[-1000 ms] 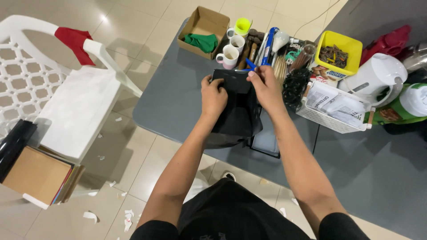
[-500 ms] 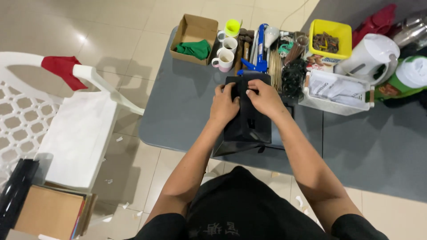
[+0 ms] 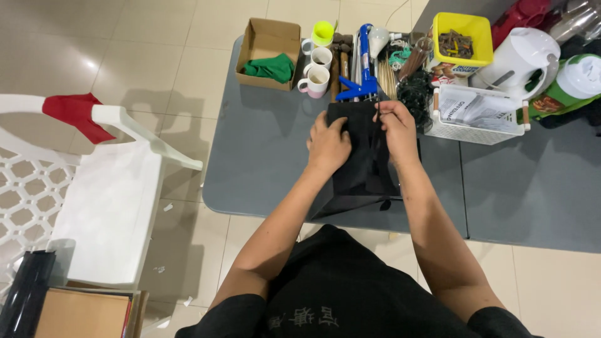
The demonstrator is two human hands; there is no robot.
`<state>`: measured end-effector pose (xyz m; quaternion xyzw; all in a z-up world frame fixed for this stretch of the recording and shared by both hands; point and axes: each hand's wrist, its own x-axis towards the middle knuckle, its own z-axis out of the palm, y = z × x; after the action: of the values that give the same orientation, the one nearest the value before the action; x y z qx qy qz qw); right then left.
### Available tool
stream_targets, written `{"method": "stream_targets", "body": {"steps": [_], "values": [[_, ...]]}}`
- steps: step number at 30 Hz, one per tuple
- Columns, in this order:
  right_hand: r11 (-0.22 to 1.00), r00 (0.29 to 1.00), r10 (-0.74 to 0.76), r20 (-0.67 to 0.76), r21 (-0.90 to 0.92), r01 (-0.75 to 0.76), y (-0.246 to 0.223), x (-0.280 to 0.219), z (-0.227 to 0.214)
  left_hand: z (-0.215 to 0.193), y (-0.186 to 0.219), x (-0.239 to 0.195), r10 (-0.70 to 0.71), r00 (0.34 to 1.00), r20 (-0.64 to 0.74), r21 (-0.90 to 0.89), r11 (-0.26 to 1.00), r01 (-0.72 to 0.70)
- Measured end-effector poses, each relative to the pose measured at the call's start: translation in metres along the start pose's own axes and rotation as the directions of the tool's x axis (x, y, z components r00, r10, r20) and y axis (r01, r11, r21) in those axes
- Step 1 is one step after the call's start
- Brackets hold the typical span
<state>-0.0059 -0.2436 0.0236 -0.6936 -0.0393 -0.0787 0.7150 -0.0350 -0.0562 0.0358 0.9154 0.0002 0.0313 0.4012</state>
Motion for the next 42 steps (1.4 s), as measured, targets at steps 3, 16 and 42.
{"method": "stream_targets", "body": {"steps": [3,16,42], "values": [[1.0,0.999,0.02,-0.038,0.019,-0.02,0.007,0.002,0.001,0.008,0.006,0.016,-0.093,0.99,0.107,0.038,0.995,0.09],[0.999,0.998,-0.032,-0.06,0.003,0.033,0.013,-0.012,0.011,-0.011,-0.001,0.069,0.174,0.974,0.145,0.056,0.981,-0.183],[0.873,0.959,-0.28,0.047,-0.403,0.275,-0.024,-0.002,0.023,-0.057,0.015,0.123,0.015,0.752,0.659,0.437,0.807,-0.398]]}}
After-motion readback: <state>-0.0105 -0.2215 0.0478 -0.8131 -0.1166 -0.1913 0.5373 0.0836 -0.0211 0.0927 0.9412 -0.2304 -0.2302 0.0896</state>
